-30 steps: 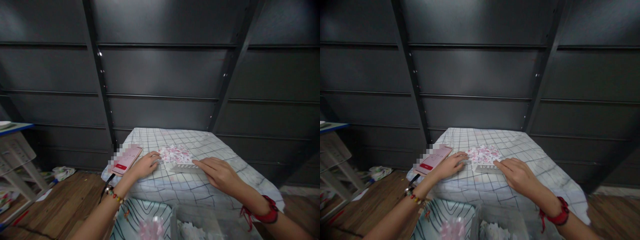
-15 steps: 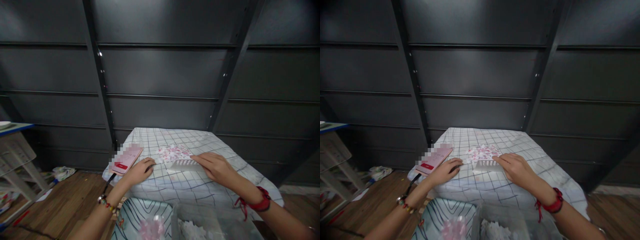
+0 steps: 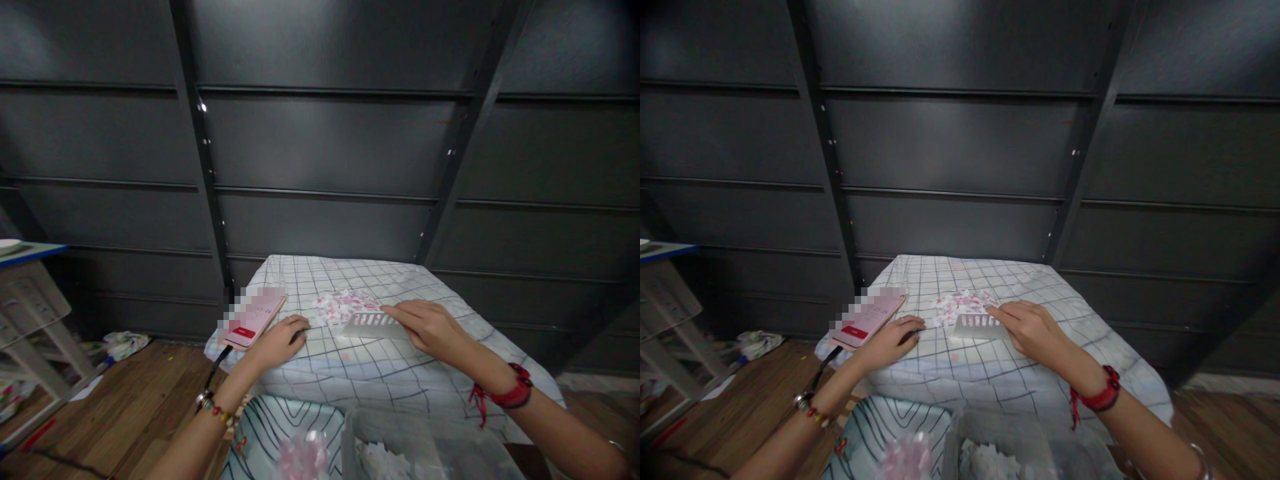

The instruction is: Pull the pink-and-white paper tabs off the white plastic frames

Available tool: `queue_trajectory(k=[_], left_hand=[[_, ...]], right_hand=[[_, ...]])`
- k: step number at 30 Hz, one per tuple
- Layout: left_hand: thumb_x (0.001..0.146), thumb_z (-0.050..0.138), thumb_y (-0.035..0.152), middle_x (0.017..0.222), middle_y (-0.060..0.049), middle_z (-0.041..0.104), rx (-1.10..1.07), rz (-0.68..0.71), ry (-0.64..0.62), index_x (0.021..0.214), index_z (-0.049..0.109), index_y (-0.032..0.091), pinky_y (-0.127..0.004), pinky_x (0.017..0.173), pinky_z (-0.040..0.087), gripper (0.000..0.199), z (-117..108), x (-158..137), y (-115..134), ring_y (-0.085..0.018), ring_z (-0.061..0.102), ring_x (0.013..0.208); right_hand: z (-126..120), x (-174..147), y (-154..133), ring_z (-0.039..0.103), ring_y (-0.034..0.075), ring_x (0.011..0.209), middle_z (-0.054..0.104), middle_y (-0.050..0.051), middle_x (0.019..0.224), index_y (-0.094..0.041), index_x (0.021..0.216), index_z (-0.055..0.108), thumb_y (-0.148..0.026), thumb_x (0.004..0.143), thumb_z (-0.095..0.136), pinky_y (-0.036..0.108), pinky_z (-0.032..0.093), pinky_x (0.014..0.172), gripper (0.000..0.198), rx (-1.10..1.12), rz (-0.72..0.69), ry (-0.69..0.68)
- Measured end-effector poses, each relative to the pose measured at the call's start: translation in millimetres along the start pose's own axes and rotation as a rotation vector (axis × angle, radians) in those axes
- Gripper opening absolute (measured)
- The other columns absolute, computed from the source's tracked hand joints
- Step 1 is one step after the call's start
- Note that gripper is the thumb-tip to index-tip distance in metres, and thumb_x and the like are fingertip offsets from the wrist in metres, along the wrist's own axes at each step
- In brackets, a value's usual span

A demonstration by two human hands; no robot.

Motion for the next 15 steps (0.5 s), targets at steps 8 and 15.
queue_trajectory(k=[8,15], left_hand=[[0.084,0.042,0.019,0.110,-0.006,0.058,-0.007,-0.004,0.007,0.105,0.056,0.018,-0.032,0.096,0.039,0.026,0,0,0,-0.017,0.052,0.104],[0.084,0.042,0.019,0.110,-0.007,0.059,0.012,-0.018,-0.015,0.105,0.057,0.016,-0.031,0.097,0.039,0.026,-2,2,2,-0.017,0.052,0.105]], right_hand=[[-3,-1,1,0.059,0.013,0.069,0.066,0.005,0.078,-0.015,0.100,0.061,0.001,0.069,0.036,0.026,0.049,0.063,0.044,-0.039,0.001,0.036],[-13,-4,-11,0.060,0.014,0.070,0.067,0.006,0.079,-0.013,0.098,0.061,-0.003,0.074,0.038,0.026,0.051,0.064,0.034,0.011,0.000,0.050]])
Point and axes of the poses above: each hand's wrist, its own x-axis towards the middle knuckle, its own z-axis out of the palm, y = z × x, the point moved 1 cm from there along x, towards the middle knuckle
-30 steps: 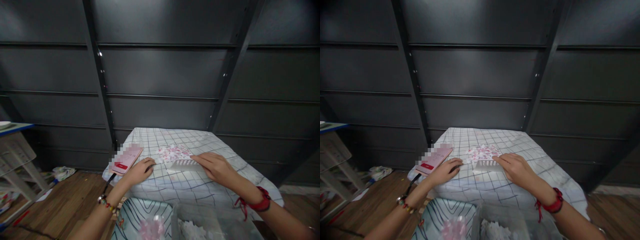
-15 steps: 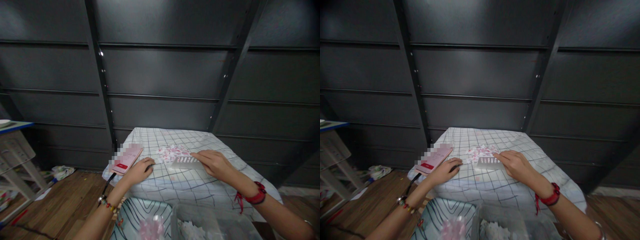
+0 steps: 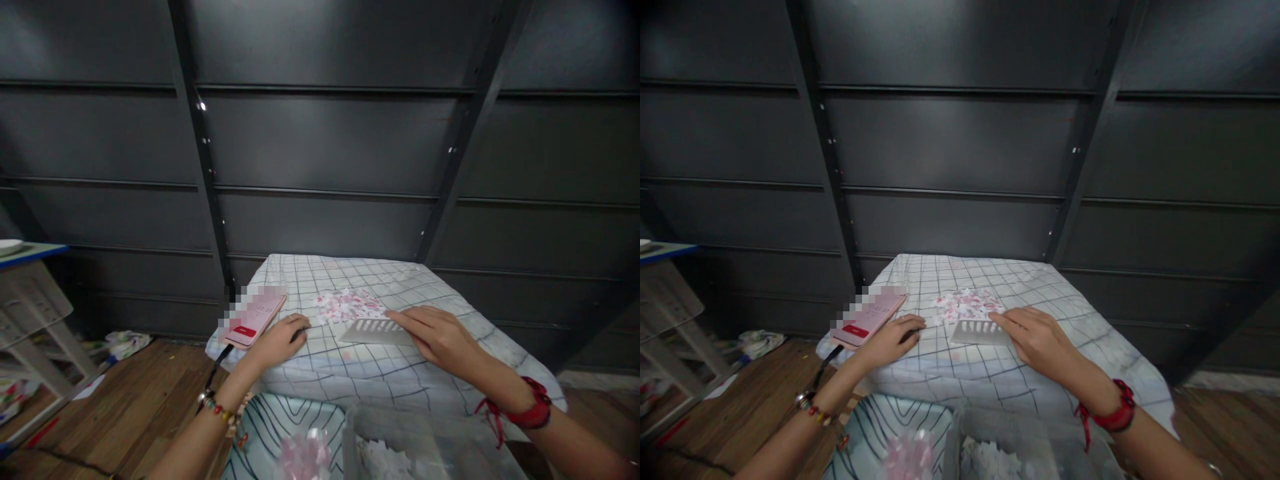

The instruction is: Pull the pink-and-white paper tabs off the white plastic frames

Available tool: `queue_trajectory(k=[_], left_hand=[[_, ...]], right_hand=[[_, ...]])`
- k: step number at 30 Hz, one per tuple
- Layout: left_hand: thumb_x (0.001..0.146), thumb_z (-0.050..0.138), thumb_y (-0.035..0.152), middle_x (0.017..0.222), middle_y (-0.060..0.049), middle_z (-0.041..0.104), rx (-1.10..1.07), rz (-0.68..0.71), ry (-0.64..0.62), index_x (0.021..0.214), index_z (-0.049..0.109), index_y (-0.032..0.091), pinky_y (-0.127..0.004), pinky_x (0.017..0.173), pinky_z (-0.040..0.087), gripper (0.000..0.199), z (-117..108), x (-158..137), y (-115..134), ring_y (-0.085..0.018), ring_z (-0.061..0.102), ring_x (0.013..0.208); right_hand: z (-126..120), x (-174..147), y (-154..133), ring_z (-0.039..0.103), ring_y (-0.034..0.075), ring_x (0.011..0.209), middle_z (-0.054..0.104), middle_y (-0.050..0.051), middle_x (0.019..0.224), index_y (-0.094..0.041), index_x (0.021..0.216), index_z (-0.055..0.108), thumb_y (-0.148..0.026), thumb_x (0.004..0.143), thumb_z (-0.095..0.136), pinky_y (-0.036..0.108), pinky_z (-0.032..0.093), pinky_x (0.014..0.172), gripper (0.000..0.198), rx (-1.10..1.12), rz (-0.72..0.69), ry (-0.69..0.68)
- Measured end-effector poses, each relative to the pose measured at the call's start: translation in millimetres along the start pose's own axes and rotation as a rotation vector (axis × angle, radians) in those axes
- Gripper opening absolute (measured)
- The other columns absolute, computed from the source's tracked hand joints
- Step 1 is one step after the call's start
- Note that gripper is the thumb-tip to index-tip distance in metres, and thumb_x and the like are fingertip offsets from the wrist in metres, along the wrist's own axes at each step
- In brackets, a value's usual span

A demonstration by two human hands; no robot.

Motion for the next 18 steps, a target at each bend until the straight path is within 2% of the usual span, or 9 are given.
queue_trajectory(k=[10,18], left_hand=[[0.084,0.041,0.019,0.111,-0.007,0.059,-0.003,-0.001,0.003,0.105,0.057,0.017,-0.033,0.096,0.039,0.027,1,0,-1,-0.018,0.052,0.105],[0.083,0.042,0.018,0.111,-0.006,0.059,-0.016,0.003,0.020,0.104,0.057,0.018,-0.032,0.095,0.040,0.025,1,0,-1,-0.017,0.053,0.104]], right_hand=[[11,-1,4,0.060,0.014,0.070,0.067,0.006,0.079,-0.013,0.100,0.061,-0.002,0.074,0.038,0.027,0.051,0.063,0.037,-0.034,0.031,-0.006],[8,12,-14,0.058,0.012,0.066,0.066,0.005,0.076,-0.014,0.099,0.061,-0.003,0.076,0.037,0.025,0.048,0.061,0.035,0.020,-0.018,-0.023]])
Point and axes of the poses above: each hand's wrist, its own x-axis towards the middle knuckle, its own z-axis out of the palm, y = z × x, the point moved 1 cm from there along x, towards the middle knuckle
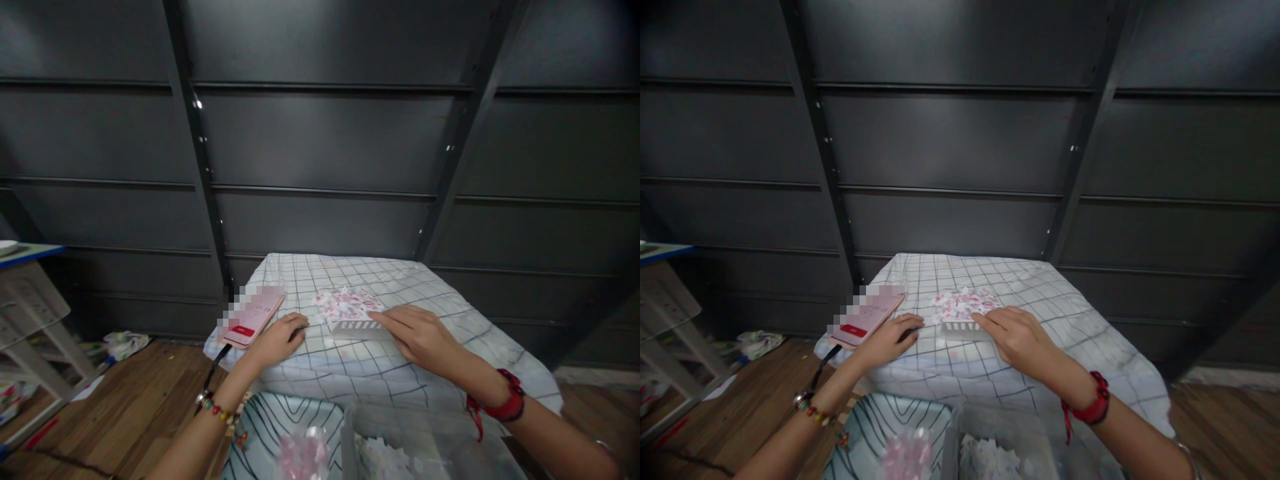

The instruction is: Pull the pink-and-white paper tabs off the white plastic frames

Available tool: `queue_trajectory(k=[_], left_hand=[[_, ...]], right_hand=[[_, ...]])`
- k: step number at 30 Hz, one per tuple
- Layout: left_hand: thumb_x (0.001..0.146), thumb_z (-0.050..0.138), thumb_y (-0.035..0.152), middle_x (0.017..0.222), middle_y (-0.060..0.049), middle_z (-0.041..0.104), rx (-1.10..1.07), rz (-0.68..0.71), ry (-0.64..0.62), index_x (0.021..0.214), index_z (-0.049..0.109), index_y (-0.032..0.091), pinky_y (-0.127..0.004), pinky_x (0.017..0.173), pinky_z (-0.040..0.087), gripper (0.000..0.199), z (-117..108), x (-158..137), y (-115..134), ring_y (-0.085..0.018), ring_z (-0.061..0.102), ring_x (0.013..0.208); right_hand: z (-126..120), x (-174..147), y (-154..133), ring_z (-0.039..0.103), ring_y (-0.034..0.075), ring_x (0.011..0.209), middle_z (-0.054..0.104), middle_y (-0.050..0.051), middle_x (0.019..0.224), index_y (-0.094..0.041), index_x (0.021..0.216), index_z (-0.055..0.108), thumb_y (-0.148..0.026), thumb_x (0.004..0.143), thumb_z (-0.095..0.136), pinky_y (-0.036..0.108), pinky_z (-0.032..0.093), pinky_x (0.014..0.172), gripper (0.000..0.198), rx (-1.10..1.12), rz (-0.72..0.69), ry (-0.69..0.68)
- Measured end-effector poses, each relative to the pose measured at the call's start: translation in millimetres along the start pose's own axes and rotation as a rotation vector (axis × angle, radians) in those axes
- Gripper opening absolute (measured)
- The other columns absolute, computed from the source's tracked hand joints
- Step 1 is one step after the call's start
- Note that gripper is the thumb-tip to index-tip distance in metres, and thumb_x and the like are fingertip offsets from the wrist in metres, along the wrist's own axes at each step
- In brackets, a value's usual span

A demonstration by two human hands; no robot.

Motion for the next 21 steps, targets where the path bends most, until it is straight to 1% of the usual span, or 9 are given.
queue_trajectory(k=[4,8,11,16,21], left_hand=[[0.084,0.041,0.018,0.108,-0.006,0.060,0.003,-0.011,0.016,0.102,0.057,0.017,-0.032,0.094,0.040,0.024,0,-1,-1,-0.017,0.054,0.102],[0.083,0.041,0.017,0.105,-0.006,0.061,0.007,-0.025,0.035,0.101,0.057,0.017,-0.032,0.093,0.041,0.025,0,-1,0,-0.018,0.054,0.100],[0.083,0.041,0.017,0.104,-0.006,0.061,0.008,-0.034,0.039,0.100,0.058,0.017,-0.033,0.092,0.042,0.024,-1,-1,1,-0.018,0.055,0.098],[0.082,0.041,0.017,0.102,-0.006,0.062,0.004,-0.037,0.037,0.099,0.058,0.017,-0.032,0.091,0.042,0.024,-2,-1,2,-0.018,0.055,0.097],[0.082,0.041,0.015,0.102,-0.006,0.062,0.008,-0.038,0.031,0.098,0.058,0.017,-0.031,0.091,0.042,0.024,-3,-1,3,-0.018,0.056,0.097]], right_hand=[[-2,13,-12,0.056,0.012,0.065,0.065,0.005,0.074,-0.013,0.099,0.061,-0.004,0.076,0.036,0.025,0.047,0.060,0.035,0.022,-0.049,0.006],[-4,18,-15,0.056,0.013,0.064,0.064,0.006,0.073,-0.011,0.099,0.061,-0.005,0.078,0.036,0.027,0.047,0.059,0.033,0.009,-0.051,0.025],[-6,14,-10,0.057,0.013,0.067,0.065,0.006,0.075,-0.013,0.099,0.061,-0.004,0.078,0.035,0.027,0.047,0.061,0.035,0.012,-0.027,0.037],[-10,1,-2,0.058,0.013,0.067,0.065,0.005,0.076,-0.015,0.101,0.061,-0.003,0.075,0.037,0.027,0.048,0.061,0.037,0.013,-0.002,0.000],[-11,-1,-6,0.059,0.013,0.071,0.066,0.006,0.079,-0.014,0.102,0.059,-0.001,0.074,0.038,0.026,0.049,0.065,0.037,0.036,0.000,0.042]])
Point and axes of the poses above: each hand's wrist, its own x-axis towards the middle knuckle, its own z-axis out of the palm, y = z × x, the point moved 1 cm from there along x, towards the middle knuckle
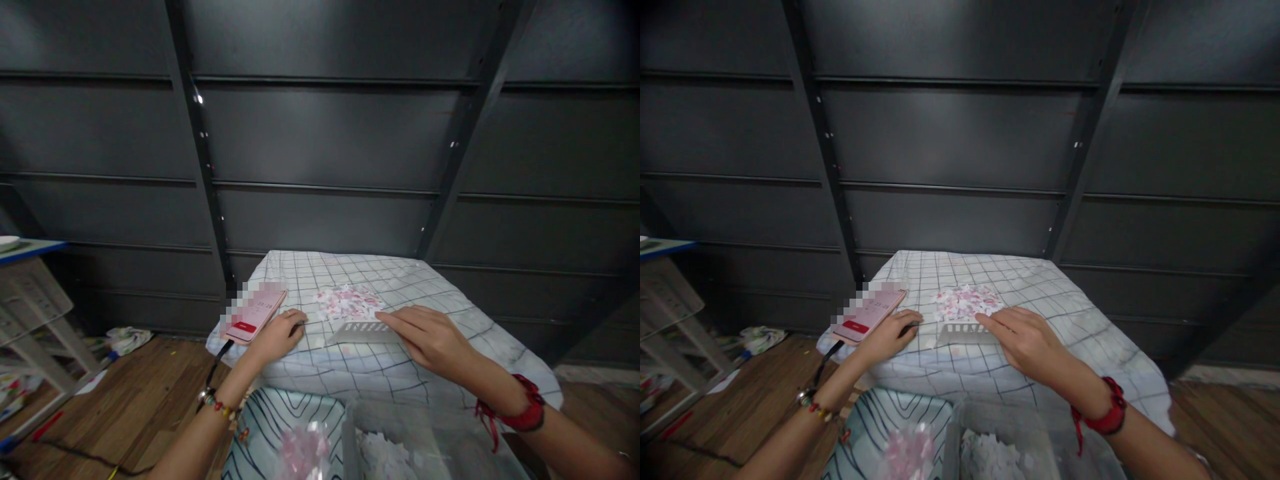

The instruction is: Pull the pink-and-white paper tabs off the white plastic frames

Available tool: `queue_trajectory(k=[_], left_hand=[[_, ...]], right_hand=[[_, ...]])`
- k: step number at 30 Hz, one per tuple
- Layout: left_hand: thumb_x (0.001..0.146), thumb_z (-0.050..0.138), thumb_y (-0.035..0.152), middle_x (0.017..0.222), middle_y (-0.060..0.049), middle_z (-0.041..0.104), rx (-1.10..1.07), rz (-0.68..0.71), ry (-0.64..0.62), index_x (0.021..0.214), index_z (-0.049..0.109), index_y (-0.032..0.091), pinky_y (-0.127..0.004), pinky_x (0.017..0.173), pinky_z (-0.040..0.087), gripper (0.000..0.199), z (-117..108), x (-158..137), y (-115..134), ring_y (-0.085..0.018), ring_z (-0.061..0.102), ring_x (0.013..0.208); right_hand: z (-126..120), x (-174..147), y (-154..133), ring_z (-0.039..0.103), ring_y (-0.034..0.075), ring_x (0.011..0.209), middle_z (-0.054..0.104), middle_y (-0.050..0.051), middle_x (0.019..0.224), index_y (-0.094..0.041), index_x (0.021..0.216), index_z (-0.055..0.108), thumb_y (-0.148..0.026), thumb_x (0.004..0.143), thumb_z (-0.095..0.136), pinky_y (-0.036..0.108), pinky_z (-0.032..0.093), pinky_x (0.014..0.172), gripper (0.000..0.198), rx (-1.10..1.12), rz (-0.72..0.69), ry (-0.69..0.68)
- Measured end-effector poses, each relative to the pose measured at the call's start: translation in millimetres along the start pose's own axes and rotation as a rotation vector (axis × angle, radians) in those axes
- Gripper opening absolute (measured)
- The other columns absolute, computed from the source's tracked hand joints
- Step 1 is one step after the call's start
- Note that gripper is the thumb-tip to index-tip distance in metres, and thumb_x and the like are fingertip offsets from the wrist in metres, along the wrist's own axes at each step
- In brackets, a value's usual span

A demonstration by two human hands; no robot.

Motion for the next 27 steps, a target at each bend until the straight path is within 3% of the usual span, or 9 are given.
queue_trajectory(k=[9,18,23,27], left_hand=[[0.082,0.041,0.015,0.103,-0.006,0.062,-0.001,0.007,0.014,0.099,0.058,0.016,-0.032,0.092,0.042,0.024,2,1,-2,-0.018,0.056,0.098],[0.081,0.041,0.014,0.103,-0.007,0.062,0.013,0.005,0.002,0.099,0.058,0.014,-0.031,0.092,0.042,0.025,2,3,-1,-0.017,0.056,0.097],[0.082,0.041,0.015,0.102,-0.007,0.062,0.007,0.001,0.005,0.098,0.059,0.015,-0.032,0.092,0.042,0.024,4,2,-2,-0.018,0.056,0.097],[0.082,0.041,0.015,0.103,-0.008,0.062,-0.001,-0.008,0.008,0.099,0.059,0.014,-0.033,0.093,0.042,0.025,4,2,-2,-0.018,0.056,0.098]], right_hand=[[-10,-4,8,0.058,0.014,0.064,0.064,0.004,0.071,-0.014,0.095,0.061,-0.002,0.072,0.037,0.027,0.047,0.060,0.035,-0.059,0.004,-0.077],[-7,-14,8,0.058,0.013,0.064,0.066,0.005,0.075,-0.014,0.096,0.060,-0.002,0.073,0.036,0.026,0.047,0.061,0.035,-0.116,0.038,-0.052],[-15,-25,-10,0.059,0.012,0.066,0.067,0.005,0.077,-0.014,0.094,0.058,-0.003,0.075,0.037,0.026,0.048,0.063,0.030,-0.054,0.084,-0.043],[-24,-23,-33,0.057,0.011,0.060,0.066,0.003,0.074,-0.016,0.099,0.053,-0.004,0.077,0.036,0.024,0.045,0.055,0.030,0.031,0.103,-0.063]])
Point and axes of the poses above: each hand's wrist, its own x-axis towards the middle knuckle, its own z-axis out of the palm, y = z × x, the point moved 1 cm from there along x, towards the middle knuckle
